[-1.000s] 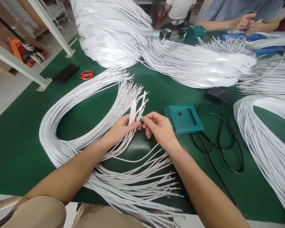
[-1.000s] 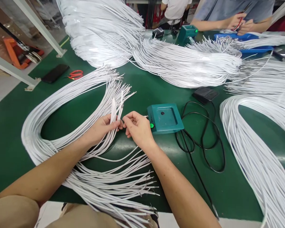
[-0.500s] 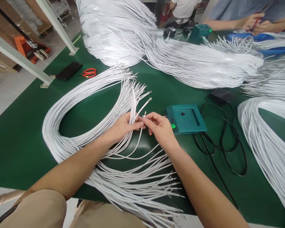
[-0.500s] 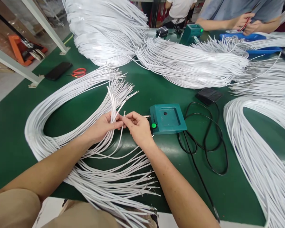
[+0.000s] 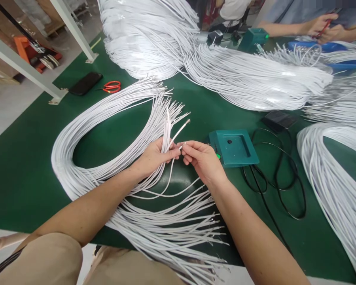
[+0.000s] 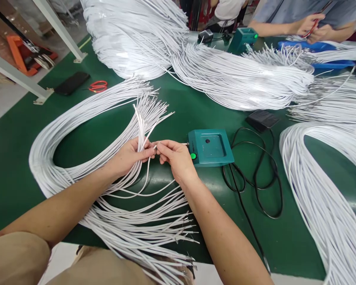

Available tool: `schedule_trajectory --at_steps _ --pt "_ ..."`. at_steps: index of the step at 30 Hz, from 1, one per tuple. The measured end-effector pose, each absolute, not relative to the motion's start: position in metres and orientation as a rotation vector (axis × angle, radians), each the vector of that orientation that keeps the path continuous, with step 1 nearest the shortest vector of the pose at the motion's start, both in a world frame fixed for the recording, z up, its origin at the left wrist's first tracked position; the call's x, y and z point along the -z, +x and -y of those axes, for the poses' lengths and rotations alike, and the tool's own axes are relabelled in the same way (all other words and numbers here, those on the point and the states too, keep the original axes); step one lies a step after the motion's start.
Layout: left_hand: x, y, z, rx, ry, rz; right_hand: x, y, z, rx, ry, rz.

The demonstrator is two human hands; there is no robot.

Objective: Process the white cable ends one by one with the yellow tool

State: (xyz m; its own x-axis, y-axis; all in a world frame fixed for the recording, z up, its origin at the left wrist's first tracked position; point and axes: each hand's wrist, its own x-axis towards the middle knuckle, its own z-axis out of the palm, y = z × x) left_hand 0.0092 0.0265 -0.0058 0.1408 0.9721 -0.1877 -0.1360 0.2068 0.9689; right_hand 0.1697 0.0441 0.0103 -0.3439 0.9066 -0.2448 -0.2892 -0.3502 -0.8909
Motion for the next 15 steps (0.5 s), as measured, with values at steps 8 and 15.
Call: schedule_trajectory --at_steps 8,15 --pt "0.0018 0.0082 -0.0248 -1.053 1.135 -1.109 -0.0100 0.1636 -0.0414 -1.902 -0.957 0.827" --pt "-0.0008 0.0117 -0.0212 -0.996 1.225 -1.103 -0.0152 0.1652 -0.0429 -1.951 -0.955 0.917"
